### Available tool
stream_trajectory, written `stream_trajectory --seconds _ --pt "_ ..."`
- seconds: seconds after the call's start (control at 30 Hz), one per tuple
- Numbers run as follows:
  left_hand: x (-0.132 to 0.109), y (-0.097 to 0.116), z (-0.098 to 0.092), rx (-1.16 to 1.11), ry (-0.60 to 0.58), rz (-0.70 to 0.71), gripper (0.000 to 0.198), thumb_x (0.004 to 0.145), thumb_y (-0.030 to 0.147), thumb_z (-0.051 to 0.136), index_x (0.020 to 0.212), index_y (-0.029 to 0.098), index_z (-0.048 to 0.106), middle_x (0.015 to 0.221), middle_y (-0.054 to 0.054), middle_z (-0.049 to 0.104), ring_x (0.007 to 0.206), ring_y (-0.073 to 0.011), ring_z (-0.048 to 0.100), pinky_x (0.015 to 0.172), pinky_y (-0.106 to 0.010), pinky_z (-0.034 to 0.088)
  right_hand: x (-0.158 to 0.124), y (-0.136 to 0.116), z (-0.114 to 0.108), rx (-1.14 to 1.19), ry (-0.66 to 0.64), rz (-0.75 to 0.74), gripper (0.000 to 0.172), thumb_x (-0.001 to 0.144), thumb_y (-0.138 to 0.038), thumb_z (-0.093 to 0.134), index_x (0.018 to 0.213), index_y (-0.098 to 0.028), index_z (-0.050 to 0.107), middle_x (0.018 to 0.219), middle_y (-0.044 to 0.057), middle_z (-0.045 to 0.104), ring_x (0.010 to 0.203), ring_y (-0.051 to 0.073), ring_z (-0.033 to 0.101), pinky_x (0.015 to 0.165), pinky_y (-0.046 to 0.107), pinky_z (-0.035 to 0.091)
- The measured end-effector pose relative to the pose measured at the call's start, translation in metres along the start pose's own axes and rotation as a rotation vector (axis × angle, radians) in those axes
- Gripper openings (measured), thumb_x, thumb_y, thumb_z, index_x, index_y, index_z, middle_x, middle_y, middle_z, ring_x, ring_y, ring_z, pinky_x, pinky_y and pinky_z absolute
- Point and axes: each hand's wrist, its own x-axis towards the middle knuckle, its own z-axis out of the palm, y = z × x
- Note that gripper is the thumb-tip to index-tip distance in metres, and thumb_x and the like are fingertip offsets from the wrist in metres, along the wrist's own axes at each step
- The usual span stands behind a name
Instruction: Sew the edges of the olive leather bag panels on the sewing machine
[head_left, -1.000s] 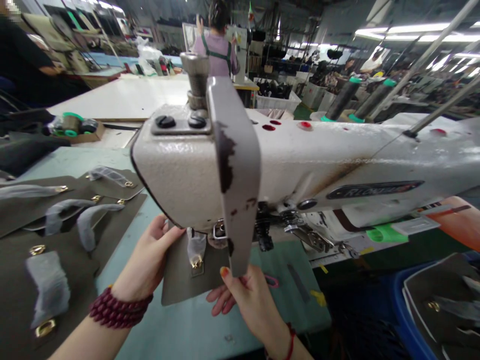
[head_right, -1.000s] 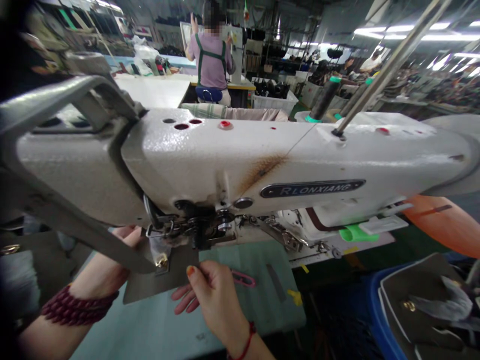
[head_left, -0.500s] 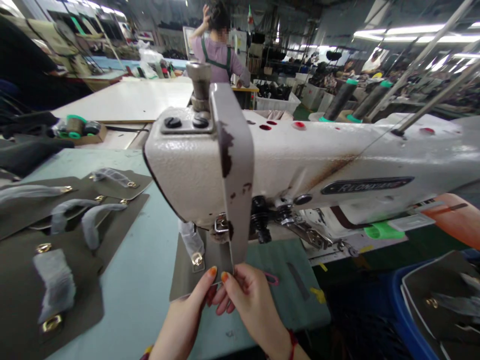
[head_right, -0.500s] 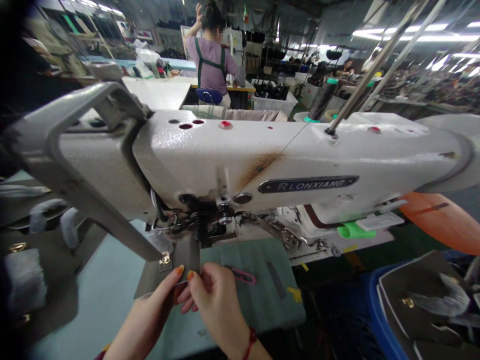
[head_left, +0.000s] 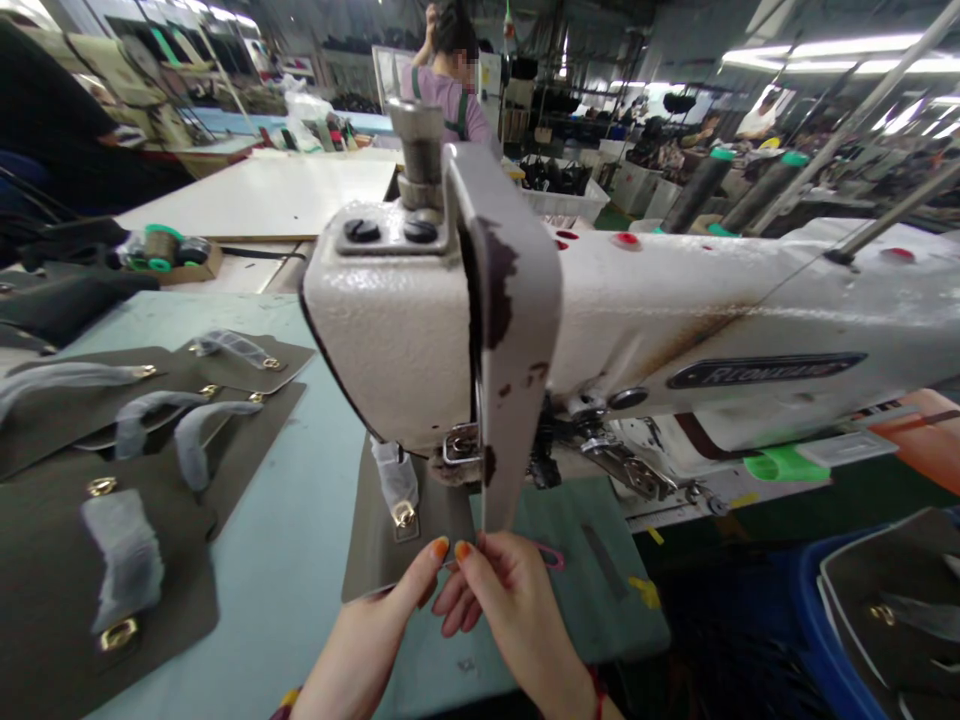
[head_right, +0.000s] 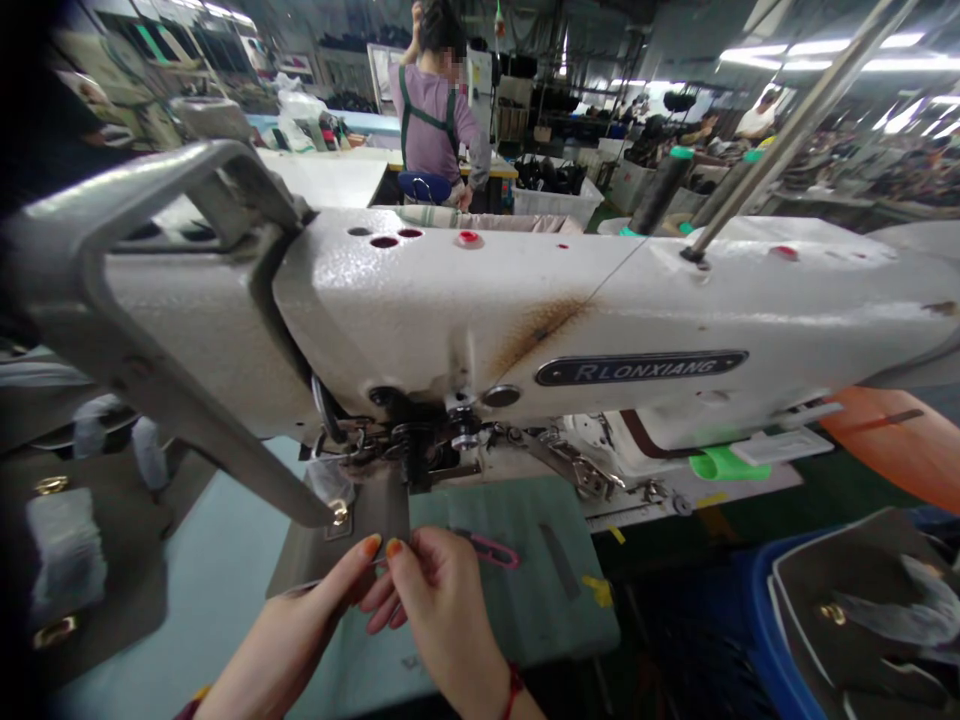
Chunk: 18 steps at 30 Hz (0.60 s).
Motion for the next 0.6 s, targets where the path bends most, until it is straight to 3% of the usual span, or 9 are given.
stream_trajectory --seconds 0.17,0.3,0.43,0.6 --pt "0.007 0.005 -0.001 0.068 -0.017 -0.016 0.049 0.065 0.059 0.071 0.073 0.011 0.077 0.071 -0.010 0.075 0.102 -0.0312 0.064 0.097 -0.036 0.046 0.008 0.000 0.000 -0.020 0.004 -0.013 0.042 0.091 -0.051 0.048 0.076 -0.012 0.057 0.057 0.005 0.067 0.044 0.010 0.063 0.043 0.014 0.042" --pt "0.013 0.013 -0.002 0.127 -0.053 -0.046 0.058 0.067 0.063 0.066 0.084 0.008 0.077 0.086 -0.012 0.076 0.108 -0.0336 0.061 0.102 -0.041 0.041 0.017 -0.002 0.000 -0.012 0.026 -0.039 0.040 0.091 -0.049 0.048 0.076 -0.013 0.057 0.056 0.005 0.067 0.042 0.011 0.062 0.041 0.014 0.042" --pt "0.023 0.017 -0.001 -0.014 -0.136 0.095 0.050 0.073 0.053 0.067 0.099 0.011 0.074 0.106 -0.010 0.073 0.112 -0.0302 0.060 0.104 -0.039 0.040 0.025 -0.006 0.002 0.018 0.057 -0.036 0.038 0.089 -0.048 0.048 0.079 -0.013 0.057 0.056 0.004 0.067 0.042 0.011 0.062 0.042 0.014 0.042" --pt "0.040 0.017 -0.004 0.000 -0.195 0.175 0.042 0.077 0.050 0.064 0.094 0.013 0.076 0.094 -0.008 0.075 0.105 -0.0285 0.062 0.099 -0.036 0.044 0.036 -0.003 0.004 0.072 0.042 -0.008 0.041 0.088 -0.051 0.047 0.084 -0.012 0.058 0.057 0.005 0.068 0.042 0.010 0.062 0.042 0.014 0.042"
